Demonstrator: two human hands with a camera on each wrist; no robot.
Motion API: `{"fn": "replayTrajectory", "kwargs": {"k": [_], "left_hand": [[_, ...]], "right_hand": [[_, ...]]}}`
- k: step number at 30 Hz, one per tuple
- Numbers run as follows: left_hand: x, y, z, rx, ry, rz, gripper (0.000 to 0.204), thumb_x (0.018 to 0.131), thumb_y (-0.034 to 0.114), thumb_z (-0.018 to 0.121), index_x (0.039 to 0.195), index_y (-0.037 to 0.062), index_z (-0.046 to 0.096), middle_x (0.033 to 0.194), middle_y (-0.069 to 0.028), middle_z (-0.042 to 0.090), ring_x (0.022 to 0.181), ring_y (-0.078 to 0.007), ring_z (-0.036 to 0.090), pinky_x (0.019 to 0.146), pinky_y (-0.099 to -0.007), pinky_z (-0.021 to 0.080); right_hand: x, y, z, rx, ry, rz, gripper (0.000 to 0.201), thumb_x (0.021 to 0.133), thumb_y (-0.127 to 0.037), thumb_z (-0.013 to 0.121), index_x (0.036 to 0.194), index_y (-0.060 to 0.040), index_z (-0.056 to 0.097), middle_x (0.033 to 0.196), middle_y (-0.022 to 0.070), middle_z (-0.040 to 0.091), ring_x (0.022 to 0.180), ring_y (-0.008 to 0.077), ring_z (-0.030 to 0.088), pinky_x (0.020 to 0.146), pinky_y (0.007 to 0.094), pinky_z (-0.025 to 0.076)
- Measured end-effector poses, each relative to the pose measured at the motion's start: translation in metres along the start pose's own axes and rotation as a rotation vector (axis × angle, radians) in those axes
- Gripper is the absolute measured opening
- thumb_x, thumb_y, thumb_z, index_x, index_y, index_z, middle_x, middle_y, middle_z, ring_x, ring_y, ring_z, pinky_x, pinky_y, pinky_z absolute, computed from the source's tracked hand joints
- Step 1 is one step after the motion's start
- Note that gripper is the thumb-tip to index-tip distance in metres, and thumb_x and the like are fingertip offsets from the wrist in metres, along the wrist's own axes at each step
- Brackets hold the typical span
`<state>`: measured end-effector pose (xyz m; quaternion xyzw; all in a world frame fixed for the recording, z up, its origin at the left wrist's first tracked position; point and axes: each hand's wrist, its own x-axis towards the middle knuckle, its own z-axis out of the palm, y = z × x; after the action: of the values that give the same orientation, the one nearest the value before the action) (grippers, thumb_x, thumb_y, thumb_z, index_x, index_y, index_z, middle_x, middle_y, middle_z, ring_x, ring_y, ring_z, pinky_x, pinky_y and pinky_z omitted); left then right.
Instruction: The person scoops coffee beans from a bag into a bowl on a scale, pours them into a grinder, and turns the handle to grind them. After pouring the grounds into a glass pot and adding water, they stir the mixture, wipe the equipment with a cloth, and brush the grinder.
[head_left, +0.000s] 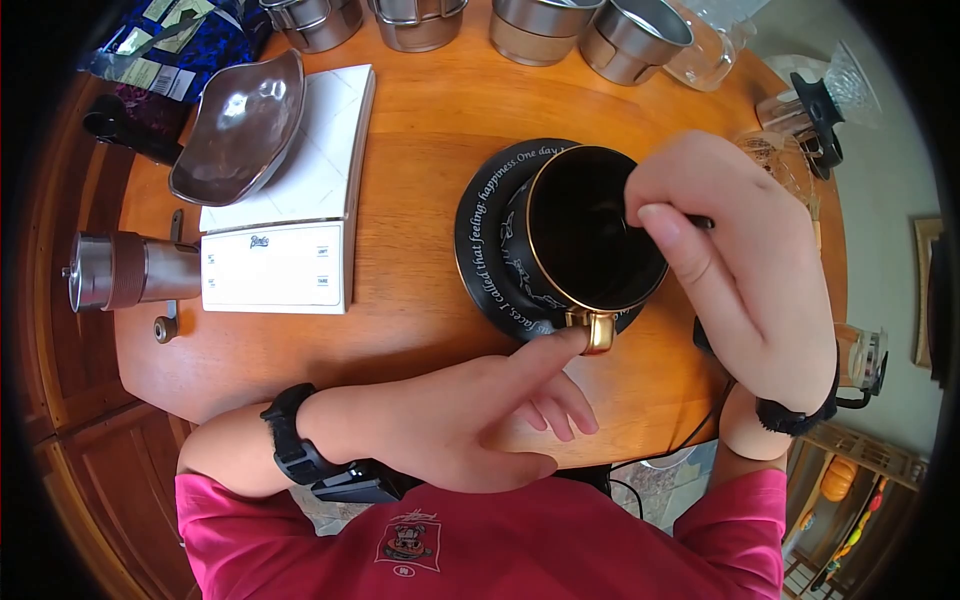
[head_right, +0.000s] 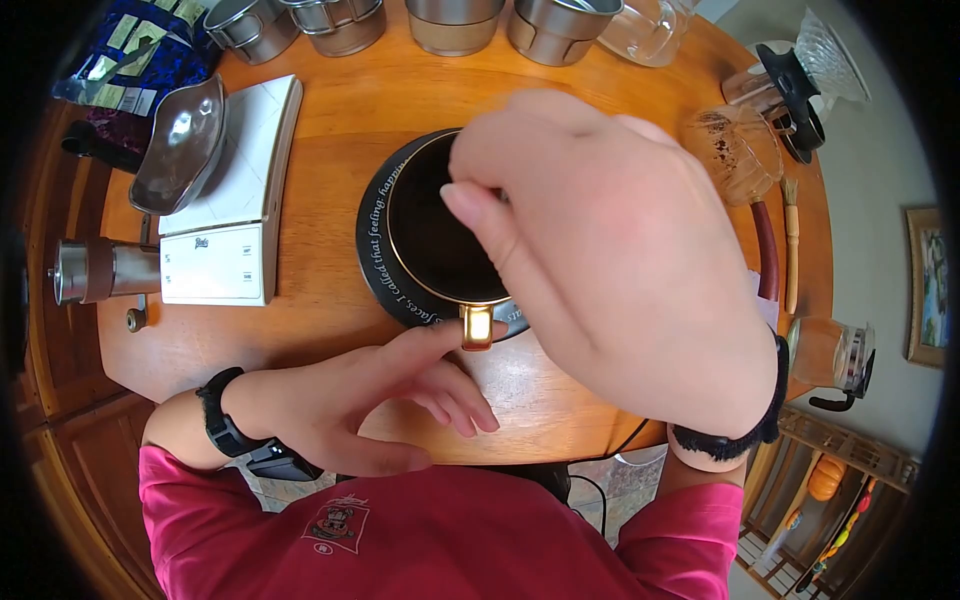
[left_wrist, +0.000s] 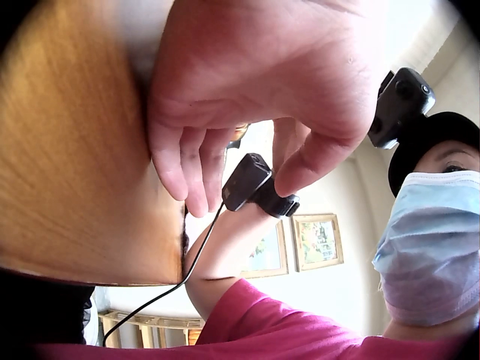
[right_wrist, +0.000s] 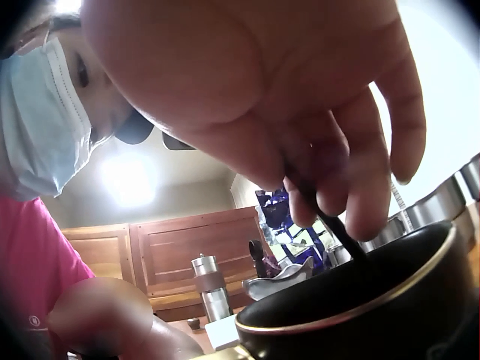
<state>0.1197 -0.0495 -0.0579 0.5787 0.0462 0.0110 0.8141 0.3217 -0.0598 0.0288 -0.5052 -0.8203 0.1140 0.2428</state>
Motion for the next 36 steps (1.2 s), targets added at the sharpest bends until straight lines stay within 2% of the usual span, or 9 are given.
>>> {"fn": "replayTrajectory", "kwargs": {"k": [3,6,8,20,22,26,28,31,36], "left_hand": [[-0.001,-0.002,0.002,-0.012,0.023,0.011,0.083,0.076,-0.005,0.056,0.139,0.0026,0.003,0.115,-0.0147,0.051,0.104,-0.0211,0.052,0.092,-0.0338,0.041],[-0.001,0.0,0.003,0.012,0.05,0.039,0.079,0.076,-0.001,0.057,0.137,0.0003,0.007,0.11,-0.0143,0.053,0.1,-0.0207,0.053,0.089,-0.0316,0.042],[-0.001,0.003,0.003,0.039,0.057,0.049,0.078,0.077,0.003,0.058,0.136,-0.0017,0.007,0.104,-0.0142,0.054,0.095,-0.0206,0.053,0.087,-0.0297,0.043],[-0.001,-0.001,0.002,-0.009,0.032,-0.006,0.084,0.076,-0.003,0.057,0.139,0.0018,0.003,0.114,-0.0148,0.052,0.103,-0.0219,0.053,0.092,-0.0343,0.041],[-0.002,-0.002,0.003,-0.03,0.064,0.021,0.076,0.076,-0.003,0.057,0.137,0.0017,0.012,0.114,-0.0143,0.052,0.103,-0.0214,0.053,0.092,-0.0338,0.041],[0.0,0.002,0.002,-0.007,0.046,-0.017,0.066,0.076,-0.003,0.057,0.131,0.0026,0.022,0.114,-0.0142,0.052,0.103,-0.021,0.053,0.093,-0.0333,0.04],[0.001,-0.001,0.003,0.016,0.052,0.058,0.078,0.077,0.004,0.058,0.136,-0.0023,0.007,0.105,-0.0143,0.054,0.094,-0.0199,0.053,0.086,-0.0294,0.043],[0.0,-0.001,0.003,0.011,0.055,0.043,0.078,0.078,0.003,0.058,0.136,-0.0024,0.007,0.105,-0.0146,0.054,0.094,-0.02,0.053,0.086,-0.0294,0.043],[-0.001,0.0,0.001,-0.006,0.043,0.01,0.078,0.076,-0.004,0.056,0.137,0.0019,0.009,0.113,-0.0156,0.052,0.103,-0.0216,0.053,0.092,-0.0333,0.041]], "right_hand": [[0.0,-0.008,-0.007,-0.063,-0.052,0.069,0.015,0.08,-0.014,0.052,0.08,0.0004,0.054,0.073,0.0112,0.052,0.066,0.0283,0.05,0.063,0.0319,0.04],[0.001,-0.015,-0.008,-0.185,-0.204,-0.111,0.018,0.08,-0.019,0.055,0.079,-0.0009,0.055,0.071,0.0104,0.052,0.065,0.0289,0.05,0.062,0.0325,0.04],[-0.002,-0.018,-0.008,0.034,-0.322,-0.08,0.021,0.079,-0.023,0.056,0.079,-0.002,0.056,0.07,0.0096,0.052,0.065,0.0288,0.051,0.061,0.0329,0.04],[-0.001,-0.008,-0.003,-0.171,-0.08,0.019,0.013,0.079,-0.015,0.054,0.079,-0.0024,0.055,0.074,0.0107,0.053,0.067,0.0294,0.051,0.062,0.0342,0.039],[-0.001,-0.01,-0.006,-0.201,-0.088,0.006,0.013,0.078,-0.015,0.054,0.078,-0.0024,0.055,0.072,0.0099,0.053,0.066,0.0289,0.051,0.062,0.0342,0.039],[-0.002,-0.015,-0.005,0.052,-0.183,-0.035,0.014,0.076,-0.016,0.056,0.075,-0.0026,0.056,0.068,0.0076,0.054,0.063,0.0272,0.051,0.061,0.034,0.038],[-0.003,-0.015,0.0,0.136,-0.17,-0.045,0.014,0.075,-0.016,0.057,0.075,-0.0026,0.057,0.067,0.0071,0.054,0.063,0.0269,0.051,0.062,0.0343,0.038],[-0.001,-0.012,0.003,0.208,-0.151,-0.034,0.013,0.075,-0.016,0.056,0.077,-0.0025,0.057,0.069,0.0072,0.054,0.063,0.0268,0.051,0.063,0.0354,0.039],[0.0,-0.003,0.006,-0.114,-0.026,0.0,0.011,0.074,-0.013,0.057,0.077,-0.0029,0.056,0.072,0.0081,0.053,0.066,0.0277,0.051,0.064,0.0349,0.039]]}}
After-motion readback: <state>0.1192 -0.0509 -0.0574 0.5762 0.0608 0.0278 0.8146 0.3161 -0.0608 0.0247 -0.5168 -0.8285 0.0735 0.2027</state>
